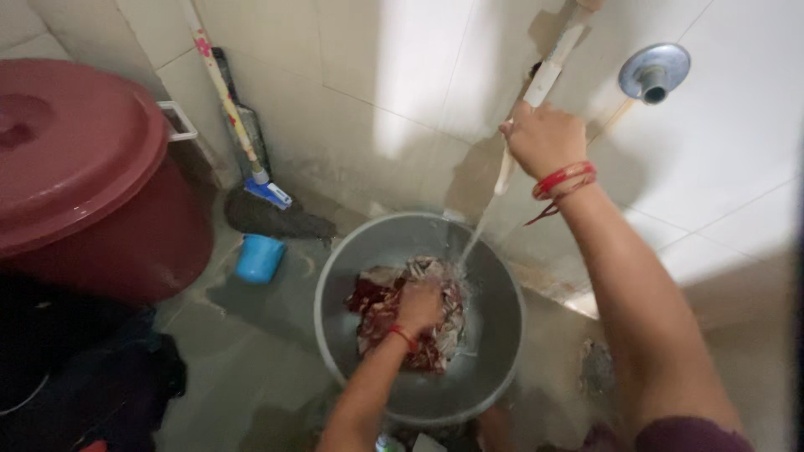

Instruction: The person washes clothes by hand in a grey basin filled with water. They scrub the garments, wring them out, add detergent from a packet, and continue agitating the clothes in the soapy water.

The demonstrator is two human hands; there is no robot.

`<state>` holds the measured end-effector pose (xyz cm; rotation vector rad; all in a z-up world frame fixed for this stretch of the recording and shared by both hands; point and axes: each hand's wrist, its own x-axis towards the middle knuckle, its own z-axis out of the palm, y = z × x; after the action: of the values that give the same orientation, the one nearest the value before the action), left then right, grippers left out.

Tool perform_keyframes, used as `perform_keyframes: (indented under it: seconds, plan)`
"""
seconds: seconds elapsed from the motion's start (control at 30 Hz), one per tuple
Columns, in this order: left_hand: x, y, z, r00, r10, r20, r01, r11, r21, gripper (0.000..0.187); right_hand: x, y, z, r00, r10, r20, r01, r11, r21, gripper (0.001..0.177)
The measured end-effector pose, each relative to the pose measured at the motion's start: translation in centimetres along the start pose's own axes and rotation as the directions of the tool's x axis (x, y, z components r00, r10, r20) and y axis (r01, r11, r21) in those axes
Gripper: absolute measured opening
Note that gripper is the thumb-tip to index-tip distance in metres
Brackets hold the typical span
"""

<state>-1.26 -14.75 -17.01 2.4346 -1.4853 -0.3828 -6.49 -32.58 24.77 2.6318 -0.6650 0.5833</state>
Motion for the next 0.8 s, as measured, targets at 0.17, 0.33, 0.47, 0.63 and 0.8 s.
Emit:
perform_keyframes:
  seconds: [0.17,0.33,0.47,0.63,0.8]
  plan:
    - [4.8,1.8,5.2,0.957,0.004,0.289,-0.009,1.0,0.014,0.066,0.3,-1.1,0.8,0.994,0.079,-0.08,-0.081,0.997,-0.015,0.035]
    - [4.9,3.3,5.8,0.918,0.02,0.396,-0.056,0.995,0.08,0.069,0.1,-1.0,1.1,0.989,0.097,-0.112,-0.098,0.995,-0.005,0.034]
    - [3.3,3.1,5.5,0.899,0.005,0.438,-0.059,0.992,0.11,0.072,-0.1,-1.3,1.4,0.981,0.1,-0.164,-0.1,0.995,0.007,0.034]
    - [2.4,1.9,3.5,0.859,0.058,0.509,-0.152,0.977,0.146,0.075,-0.2,-1.9,2.0,0.966,0.154,-0.208,-0.156,0.988,0.006,0.035]
    - [4.8,-3.4,2.5,0.945,-0.072,0.319,0.001,0.976,0.217,0.072,-0.3,-2.1,1.9,0.964,0.159,-0.211,-0.162,0.987,0.006,0.033]
